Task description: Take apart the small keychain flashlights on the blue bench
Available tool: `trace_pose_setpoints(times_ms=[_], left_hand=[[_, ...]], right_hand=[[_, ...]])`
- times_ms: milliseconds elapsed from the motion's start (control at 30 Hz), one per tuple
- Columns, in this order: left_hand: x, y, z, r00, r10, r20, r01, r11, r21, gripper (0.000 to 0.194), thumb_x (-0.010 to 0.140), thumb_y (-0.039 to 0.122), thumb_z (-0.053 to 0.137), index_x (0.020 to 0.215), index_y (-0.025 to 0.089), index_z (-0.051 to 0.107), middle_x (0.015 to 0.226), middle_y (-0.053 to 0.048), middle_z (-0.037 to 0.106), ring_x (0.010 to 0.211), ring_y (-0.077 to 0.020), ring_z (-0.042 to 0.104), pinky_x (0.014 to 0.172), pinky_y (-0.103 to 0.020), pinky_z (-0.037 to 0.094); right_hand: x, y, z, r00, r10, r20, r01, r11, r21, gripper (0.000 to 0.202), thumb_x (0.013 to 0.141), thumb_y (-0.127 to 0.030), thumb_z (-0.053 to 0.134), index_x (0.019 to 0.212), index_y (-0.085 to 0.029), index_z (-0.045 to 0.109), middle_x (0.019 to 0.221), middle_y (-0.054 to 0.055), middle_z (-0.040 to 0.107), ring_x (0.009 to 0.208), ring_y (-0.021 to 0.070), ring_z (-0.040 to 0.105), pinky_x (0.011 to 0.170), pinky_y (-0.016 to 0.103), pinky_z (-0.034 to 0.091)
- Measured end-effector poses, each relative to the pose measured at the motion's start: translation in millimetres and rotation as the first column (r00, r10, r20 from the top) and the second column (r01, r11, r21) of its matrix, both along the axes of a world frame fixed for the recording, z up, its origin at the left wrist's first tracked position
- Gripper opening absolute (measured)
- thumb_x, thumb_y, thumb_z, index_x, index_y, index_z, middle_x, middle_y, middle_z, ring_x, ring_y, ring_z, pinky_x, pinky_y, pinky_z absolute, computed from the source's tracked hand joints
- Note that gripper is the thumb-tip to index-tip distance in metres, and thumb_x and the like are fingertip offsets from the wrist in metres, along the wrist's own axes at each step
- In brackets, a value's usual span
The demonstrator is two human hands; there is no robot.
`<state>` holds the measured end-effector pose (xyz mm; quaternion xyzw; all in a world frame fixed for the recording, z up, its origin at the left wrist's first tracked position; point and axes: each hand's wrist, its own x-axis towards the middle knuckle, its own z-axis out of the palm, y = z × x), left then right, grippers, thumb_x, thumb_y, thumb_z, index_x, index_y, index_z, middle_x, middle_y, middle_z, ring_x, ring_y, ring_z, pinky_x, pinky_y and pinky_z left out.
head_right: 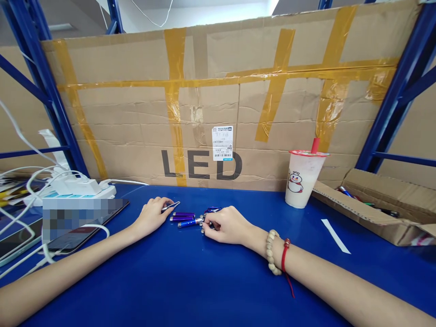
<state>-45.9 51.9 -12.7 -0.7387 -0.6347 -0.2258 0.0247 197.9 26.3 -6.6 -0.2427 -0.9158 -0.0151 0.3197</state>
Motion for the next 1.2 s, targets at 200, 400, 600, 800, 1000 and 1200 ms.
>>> trace_pose_setpoints(times_ms=[200, 400, 600, 800, 1000, 1200], left_hand=[[-2, 0, 2.2, 0.993, -0.020, 0.116, 0.020, 1.000, 0.002, 0.027, 0.087, 0.031, 0.045, 0.104, 0.018, 0.061, 0.098, -0.008, 0.059, 0.096, -0.0254, 0.054, 0.085, -0.039, 0.042], [6, -9, 5.5, 0.910, -0.260, 0.322, 0.173, 0.946, 0.274, 0.026, 0.090, 0.027, 0.043, 0.109, 0.017, 0.058, 0.097, -0.006, 0.052, 0.086, -0.0152, 0.055, 0.083, -0.029, 0.046], [20, -31, 9.1, 0.820, -0.558, 0.130, 0.483, 0.795, 0.366, 0.030, 0.094, 0.027, 0.033, 0.115, 0.019, 0.053, 0.102, -0.006, 0.050, 0.094, -0.0132, 0.055, 0.086, -0.026, 0.047], [23, -43, 12.9, 0.685, -0.715, -0.138, 0.699, 0.593, 0.400, 0.039, 0.095, 0.020, 0.033, 0.134, 0.020, 0.035, 0.111, -0.008, 0.053, 0.102, -0.0136, 0.054, 0.088, -0.025, 0.048], [23, -41, 13.0, 0.615, -0.732, -0.293, 0.769, 0.474, 0.429, 0.043, 0.094, 0.018, 0.036, 0.137, 0.019, 0.030, 0.113, -0.010, 0.056, 0.100, -0.0154, 0.056, 0.082, -0.027, 0.051], [24, -41, 13.9, 0.631, -0.733, -0.254, 0.764, 0.530, 0.369, 0.038, 0.095, 0.021, 0.033, 0.132, 0.016, 0.038, 0.106, -0.009, 0.059, 0.096, -0.0154, 0.057, 0.081, -0.027, 0.050]], right_hand=[[0, 1, -2.2, 1.000, 0.011, 0.013, -0.011, 0.998, 0.066, 0.022, 0.082, -0.021, 0.047, 0.064, -0.014, 0.059, 0.046, -0.004, 0.049, 0.039, 0.0039, 0.041, 0.043, 0.016, 0.029], [-3, -1, -1.8, 0.999, 0.042, 0.000, -0.038, 0.925, 0.377, 0.021, 0.082, -0.018, 0.047, 0.062, -0.015, 0.056, 0.048, -0.004, 0.053, 0.040, 0.0049, 0.043, 0.045, 0.020, 0.029], [-7, -8, 0.1, 0.994, -0.060, -0.090, 0.094, 0.889, 0.449, 0.013, 0.079, -0.023, 0.053, 0.089, -0.018, 0.060, 0.065, -0.005, 0.060, 0.046, 0.0039, 0.047, 0.048, 0.018, 0.033], [-11, -14, -2.9, 0.967, -0.182, -0.176, 0.220, 0.949, 0.227, 0.038, 0.083, -0.040, 0.054, 0.114, -0.017, 0.050, 0.078, -0.002, 0.058, 0.047, 0.0027, 0.046, 0.044, 0.015, 0.035], [-13, -13, -4.2, 0.974, -0.136, -0.181, 0.177, 0.955, 0.238, 0.022, 0.088, -0.036, 0.049, 0.092, -0.016, 0.056, 0.081, 0.001, 0.057, 0.051, 0.0030, 0.048, 0.044, 0.015, 0.034], [-10, -8, -6.5, 0.986, -0.075, -0.151, 0.090, 0.991, 0.096, 0.022, 0.089, -0.036, 0.050, 0.099, -0.017, 0.055, 0.081, 0.000, 0.060, 0.056, 0.0038, 0.052, 0.050, 0.014, 0.039]])
